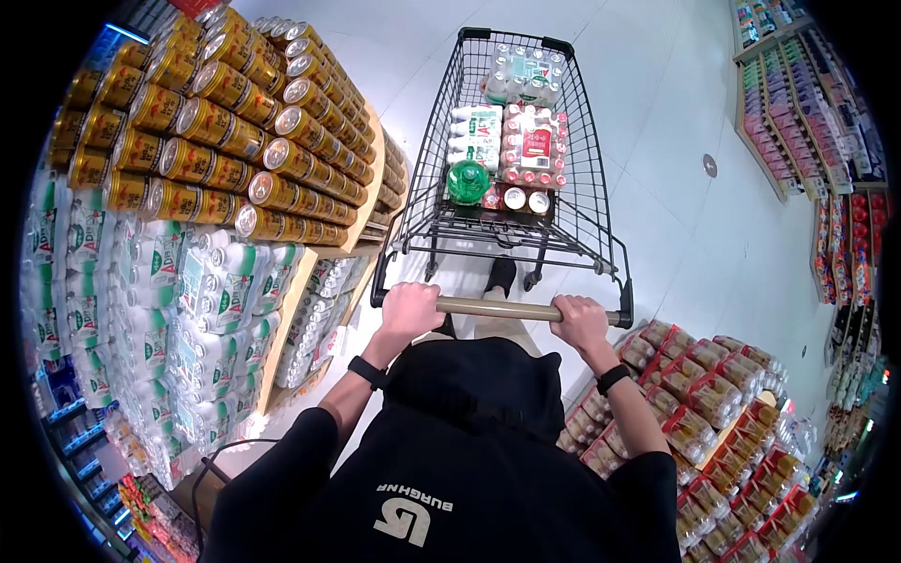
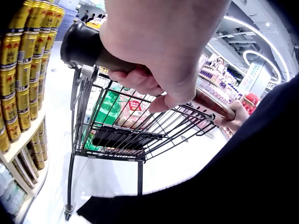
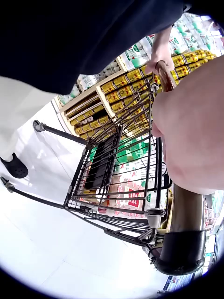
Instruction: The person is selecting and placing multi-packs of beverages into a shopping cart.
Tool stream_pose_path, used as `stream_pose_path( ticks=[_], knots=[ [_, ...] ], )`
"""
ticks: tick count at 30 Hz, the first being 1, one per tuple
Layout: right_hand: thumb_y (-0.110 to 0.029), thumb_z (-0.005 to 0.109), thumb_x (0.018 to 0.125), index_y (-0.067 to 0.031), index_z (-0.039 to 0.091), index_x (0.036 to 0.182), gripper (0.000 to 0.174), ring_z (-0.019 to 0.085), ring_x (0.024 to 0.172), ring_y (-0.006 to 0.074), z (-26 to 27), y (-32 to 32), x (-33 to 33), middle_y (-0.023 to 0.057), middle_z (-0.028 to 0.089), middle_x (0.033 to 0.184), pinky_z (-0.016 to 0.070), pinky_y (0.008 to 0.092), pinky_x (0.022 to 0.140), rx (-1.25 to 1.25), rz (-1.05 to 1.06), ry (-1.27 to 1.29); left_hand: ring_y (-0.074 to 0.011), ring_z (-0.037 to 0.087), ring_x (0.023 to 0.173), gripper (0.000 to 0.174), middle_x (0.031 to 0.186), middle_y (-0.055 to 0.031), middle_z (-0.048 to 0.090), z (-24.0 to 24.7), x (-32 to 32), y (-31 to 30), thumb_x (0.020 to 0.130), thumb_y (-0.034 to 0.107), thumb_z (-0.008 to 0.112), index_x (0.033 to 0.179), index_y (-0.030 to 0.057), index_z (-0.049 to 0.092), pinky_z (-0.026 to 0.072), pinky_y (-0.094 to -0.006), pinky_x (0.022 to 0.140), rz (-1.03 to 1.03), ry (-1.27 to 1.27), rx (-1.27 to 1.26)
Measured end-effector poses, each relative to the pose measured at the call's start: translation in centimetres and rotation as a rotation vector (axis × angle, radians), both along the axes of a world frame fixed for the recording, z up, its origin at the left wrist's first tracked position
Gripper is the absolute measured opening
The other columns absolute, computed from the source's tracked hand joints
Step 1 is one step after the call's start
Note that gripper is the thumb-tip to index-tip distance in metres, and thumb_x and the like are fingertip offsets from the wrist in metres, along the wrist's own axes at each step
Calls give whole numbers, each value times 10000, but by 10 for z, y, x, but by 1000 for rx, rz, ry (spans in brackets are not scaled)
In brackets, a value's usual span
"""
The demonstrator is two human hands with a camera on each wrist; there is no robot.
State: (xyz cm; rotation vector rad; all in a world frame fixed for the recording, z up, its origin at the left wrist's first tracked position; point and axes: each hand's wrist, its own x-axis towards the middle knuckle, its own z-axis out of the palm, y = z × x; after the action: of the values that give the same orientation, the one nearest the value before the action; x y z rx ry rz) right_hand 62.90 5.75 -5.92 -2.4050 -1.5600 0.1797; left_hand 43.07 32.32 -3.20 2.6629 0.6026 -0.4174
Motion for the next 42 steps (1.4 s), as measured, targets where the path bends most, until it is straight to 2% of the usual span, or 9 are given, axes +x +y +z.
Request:
stream_pose_path(
  ticks=[8,12,18,21,24,25,31,36,42],
  knots=[
    [-149,653,686,-138,580,753,100,624,573,238,-6,28,83,38,610,633,509,363,572,-21,102,53,-318,675,666,224,692,-136,680,-3,60,10,588,202,622,755,83,714,558,-398,676,109,-27,33],
    [-144,649,686,-136,580,751,95,623,569,235,-8,45,113,39,608,626,506,361,561,-17,142,66,-330,663,649,222,638,-152,650,-11,80,17,544,245,628,686,83,682,552,-420,627,161,-56,60],
    [-155,646,686,-123,556,725,102,622,566,231,-11,71,157,46,600,610,509,353,556,-24,202,43,-338,656,625,186,621,-150,641,-17,109,28,545,221,634,657,75,660,549,-422,613,223,-62,47],
    [-156,646,687,-125,554,723,103,620,563,230,-13,83,181,43,596,611,507,353,555,-6,237,35,-312,677,662,128,660,-144,661,-11,126,30,591,181,640,658,76,670,554,-387,647,220,-72,87],
    [-141,643,687,-134,572,714,77,615,547,227,-12,97,205,37,599,608,501,353,538,24,259,32,-310,671,644,118,635,-149,646,-12,139,32,591,183,652,644,78,663,543,-381,618,226,-155,167],
    [-133,642,686,-138,581,709,66,612,539,226,-13,105,209,34,602,607,499,353,530,24,266,41,-310,637,568,176,572,-113,612,-21,139,38,587,263,694,638,100,653,510,-406,548,225,-212,181],
    [-155,653,680,-137,552,707,106,595,545,204,-18,142,260,18,572,599,477,337,537,30,336,28,-330,656,669,193,661,-128,646,-14,182,59,626,259,653,723,93,670,529,-441,637,342,42,-56],
    [-137,651,679,-137,563,714,95,579,531,202,-21,173,296,14,561,595,468,340,526,13,385,61,-320,676,694,204,718,-141,677,-13,208,76,652,248,671,756,76,701,550,-426,693,370,57,-124],
    [-119,654,671,-153,611,706,65,574,523,201,-22,224,348,9,566,584,459,330,510,9,456,23,-320,670,692,224,710,-117,674,-21,245,105,661,265,661,761,66,687,546,-431,687,393,45,-202]
  ],
)
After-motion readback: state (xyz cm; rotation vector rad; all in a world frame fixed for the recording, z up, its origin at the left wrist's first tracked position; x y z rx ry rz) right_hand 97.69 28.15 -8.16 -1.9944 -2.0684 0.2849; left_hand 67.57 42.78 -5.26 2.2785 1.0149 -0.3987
